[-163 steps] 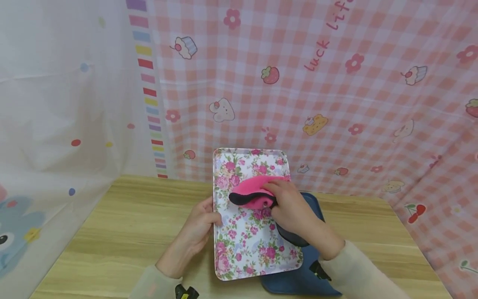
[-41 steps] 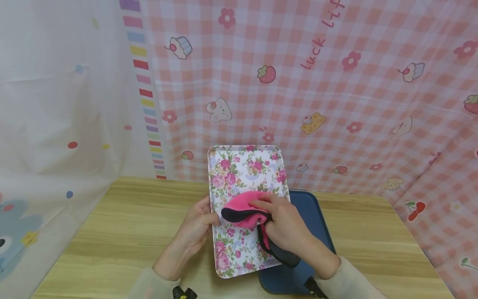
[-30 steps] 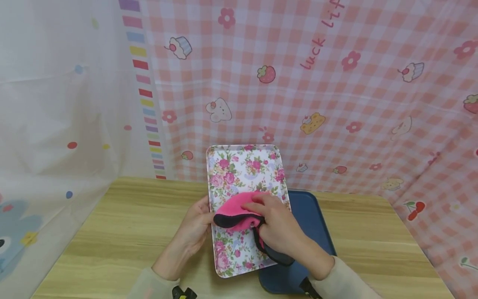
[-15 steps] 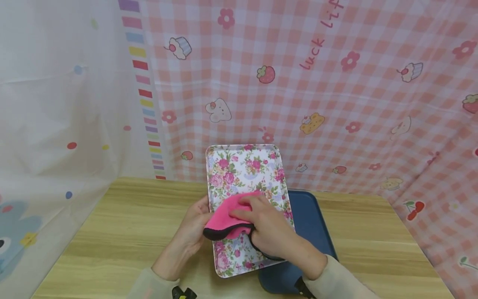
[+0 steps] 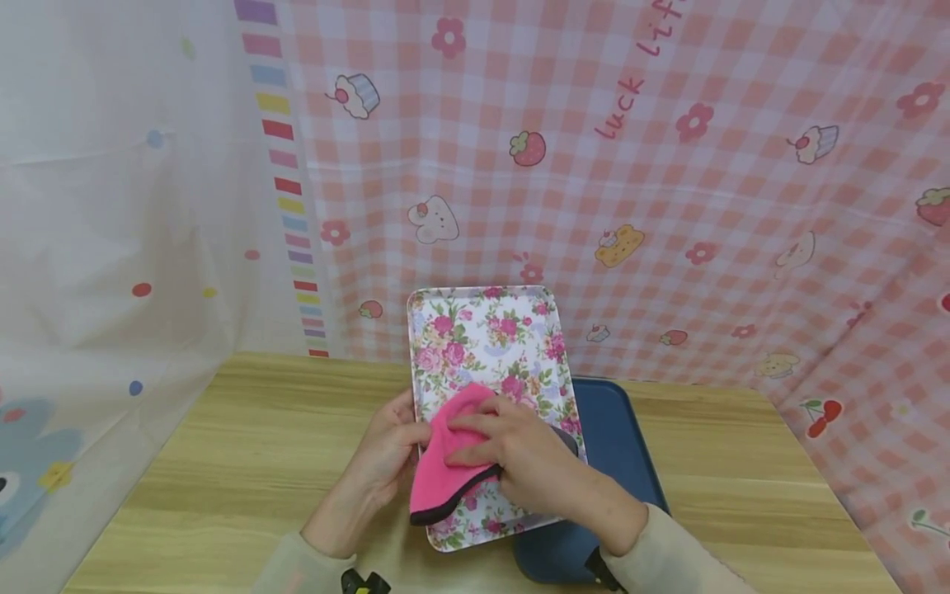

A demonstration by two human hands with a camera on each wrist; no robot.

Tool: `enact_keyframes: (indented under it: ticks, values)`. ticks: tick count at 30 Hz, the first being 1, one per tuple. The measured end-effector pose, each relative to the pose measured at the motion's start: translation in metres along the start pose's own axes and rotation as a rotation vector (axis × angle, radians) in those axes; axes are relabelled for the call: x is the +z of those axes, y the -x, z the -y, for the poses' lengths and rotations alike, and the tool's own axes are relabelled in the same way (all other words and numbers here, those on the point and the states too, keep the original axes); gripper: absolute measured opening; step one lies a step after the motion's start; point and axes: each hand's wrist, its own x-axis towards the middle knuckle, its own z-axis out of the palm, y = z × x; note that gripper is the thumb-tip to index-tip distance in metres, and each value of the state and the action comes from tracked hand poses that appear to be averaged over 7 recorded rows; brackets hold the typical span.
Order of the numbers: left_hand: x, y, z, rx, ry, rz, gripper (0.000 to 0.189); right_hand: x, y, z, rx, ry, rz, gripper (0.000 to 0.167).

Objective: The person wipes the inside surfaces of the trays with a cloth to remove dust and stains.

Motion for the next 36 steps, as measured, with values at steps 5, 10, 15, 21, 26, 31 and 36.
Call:
enact_keyframes:
  ticks: [5,10,15,21,26,31,36]
  values:
    - [0.0,-0.001,0.0,-0.007,0.013,-0.005,0.084,-0.005,0.002,-0.001,-0.013,0.019,0.053,0.066]
    - [0.001,-0.003,0.0,-0.017,0.015,-0.002,0.083,-0.012,0.01,-0.003,-0.021,0.099,0.092,0.057]
    - [0.001,-0.003,-0.002,-0.003,0.013,0.008,0.084,-0.016,0.021,-0.01,-0.013,0.136,0.069,0.05]
    - [0.0,-0.001,-0.004,-0.002,0.005,0.008,0.084,-0.019,0.035,-0.018,0.06,0.122,0.061,0.052]
    - [-0.001,0.0,-0.004,-0.006,-0.003,-0.006,0.084,-0.021,0.045,-0.022,0.115,0.129,0.053,0.056]
    - [-0.002,0.001,-0.004,-0.007,-0.002,-0.01,0.083,-0.022,0.055,-0.022,0.187,0.125,0.024,0.06]
    - [-0.003,0.002,-0.004,-0.007,-0.002,-0.015,0.082,-0.022,0.061,-0.021,0.244,0.097,-0.001,0.062]
